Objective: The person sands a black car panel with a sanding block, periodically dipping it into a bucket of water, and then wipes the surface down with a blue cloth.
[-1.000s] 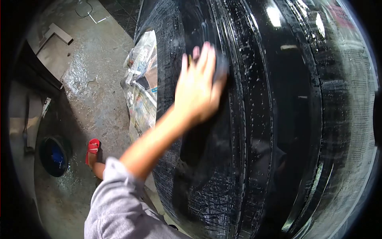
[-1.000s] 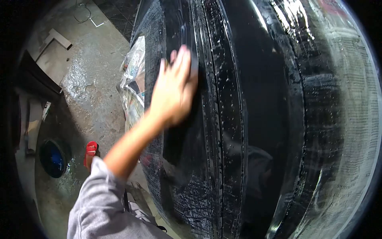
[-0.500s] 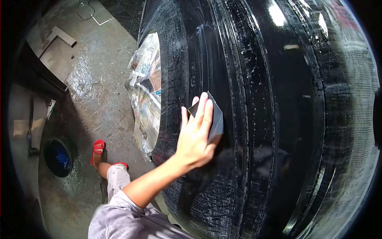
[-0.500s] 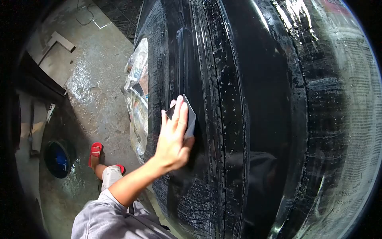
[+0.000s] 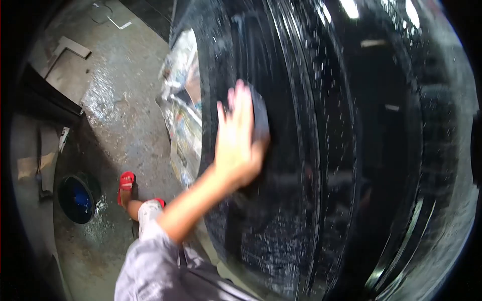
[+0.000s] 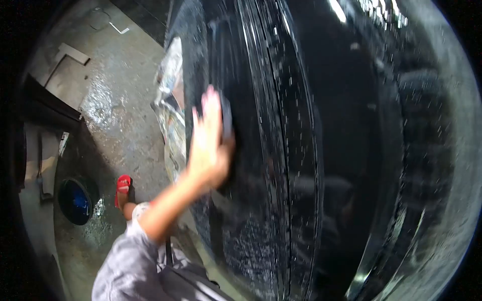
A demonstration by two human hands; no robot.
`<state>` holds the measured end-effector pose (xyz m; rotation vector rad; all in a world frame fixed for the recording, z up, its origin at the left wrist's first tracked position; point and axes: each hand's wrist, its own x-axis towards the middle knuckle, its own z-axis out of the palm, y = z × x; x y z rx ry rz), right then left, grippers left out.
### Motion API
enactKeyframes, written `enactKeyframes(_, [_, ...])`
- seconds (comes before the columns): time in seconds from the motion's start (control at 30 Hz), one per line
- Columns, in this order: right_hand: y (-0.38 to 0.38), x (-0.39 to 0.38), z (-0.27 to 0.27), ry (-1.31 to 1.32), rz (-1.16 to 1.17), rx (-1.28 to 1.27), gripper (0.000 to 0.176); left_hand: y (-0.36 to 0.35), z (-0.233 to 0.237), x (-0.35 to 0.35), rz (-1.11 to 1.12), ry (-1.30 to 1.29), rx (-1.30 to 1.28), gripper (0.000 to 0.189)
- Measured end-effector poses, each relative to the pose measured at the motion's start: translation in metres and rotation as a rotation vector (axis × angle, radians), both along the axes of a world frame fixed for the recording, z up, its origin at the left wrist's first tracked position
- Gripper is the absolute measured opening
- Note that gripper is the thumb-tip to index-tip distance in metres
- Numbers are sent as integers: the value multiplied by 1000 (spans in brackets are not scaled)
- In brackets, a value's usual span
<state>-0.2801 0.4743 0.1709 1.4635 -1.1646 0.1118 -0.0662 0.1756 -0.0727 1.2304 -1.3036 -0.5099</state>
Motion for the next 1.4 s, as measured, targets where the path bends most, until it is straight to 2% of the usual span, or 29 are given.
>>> enactKeyframes(0.07, [-1, -2, -5, -46, -4, -54, 39, -78, 0, 30, 103, -83, -33, 57])
enactKeyframes(0.13, [-1, -6, -8, -59, -3, -53, 38, -118, 13, 48, 133, 40, 6, 47])
enactKeyframes(0.17, [-2, -5, -7, -45, -2, -56, 38, -111, 3, 44, 121, -97, -3, 47])
enactKeyframes(0.2, [-4, -5, -7, -33, 9, -67, 38, -78, -6, 29, 199, -398, -33, 54])
enactKeyframes(0.23, [-5, -3, -5, -38, 16, -51, 39, -37, -8, 8, 85, -11, -3, 67])
enactKeyframes(0.27, [-10, 2, -3, -46, 24, -65, 39, 8, -7, -3, -21, -9, 100, 78])
enactKeyframes(0.33, [-9, -2, -6, -58, 45, -71, 41, 45, -14, -10, -136, 34, 120, 80])
enactKeyframes(0.47, [-5, -9, -7, -93, 66, -60, 43, -91, -5, 40, 88, -55, 7, 58])
enactKeyframes(0.53, [-1, -8, -7, -109, 49, -69, 44, -115, 24, 64, -44, 180, 131, 48])
enactKeyframes(0.57, [-2, -7, -6, -108, 47, -63, 45, -112, 17, 57, 34, -13, 131, 42])
enactKeyframes(0.6, [-4, -8, -5, -110, 56, -63, 45, -92, -14, 35, 247, -476, -135, 47])
enactKeyframes(0.63, [-4, -10, -4, -104, 59, -59, 45, -36, 12, 10, 129, -268, -67, 58])
enactKeyframes(0.67, [-5, -9, -3, -113, 62, -71, 45, 9, 16, -19, 93, -271, 66, 67])
enactKeyframes(0.7, [-4, -7, 0, -113, 56, -54, 44, 57, 22, -49, -15, -404, 321, 72])
enactKeyframes(0.73, [-4, -8, 0, -114, 54, -41, 44, 116, 7, -65, -155, -84, 120, 74])
enactKeyframes(0.8, [-4, -16, -2, -111, 100, -48, 43, 103, 19, -56, -151, -106, 108, 70])
enactKeyframes(0.9, [-7, -11, 3, -97, 127, -63, 42, -13, 34, -2, -44, -125, 92, 65])
enactKeyframes(0.97, [12, -22, 5, -90, 40, 6, 43, -30, 36, 4, -63, -108, 117, 65])
enactKeyframes(1.03, [21, -22, 8, -94, -32, 102, 44, -6, 45, -19, -8, -33, 153, 64])
enactKeyframes(1.07, [24, -22, 11, -96, -35, 96, 44, 41, 52, -50, 49, -72, 31, 66])
enactKeyframes(1.1, [26, -24, 14, -49, -84, 125, 44, 94, 63, -76, -13, 23, 99, 69])
enactKeyframes(1.13, [27, -21, 12, -1, -135, 142, 44, 154, 59, -105, -142, -113, 243, 74])
enactKeyframes(1.17, [23, -17, 7, -21, -145, 132, 46, 214, 52, -114, -369, 30, 183, 80])
enactKeyframes(1.2, [20, -16, 5, -23, -106, 151, 46, 254, 39, -125, -498, 47, 151, 78])
enactKeyframes(1.27, [20, -25, 2, 100, 101, 175, 48, 269, 42, -96, -721, 65, 243, 77])
enactKeyframes(1.3, [29, -24, 2, 146, 132, 184, 49, 271, 36, -82, -708, 69, 223, 77])
enactKeyframes(1.33, [45, -25, -14, 26, 168, 210, 51, 271, 27, -68, -668, 333, 179, 73])
enactKeyframes(1.37, [48, 8, -43, -266, 221, 223, 53, 269, 19, -52, -623, 597, 131, 69])
enactKeyframes(1.4, [45, 31, -70, -461, 308, 286, 56, 267, 20, -26, -556, 607, 218, 65])
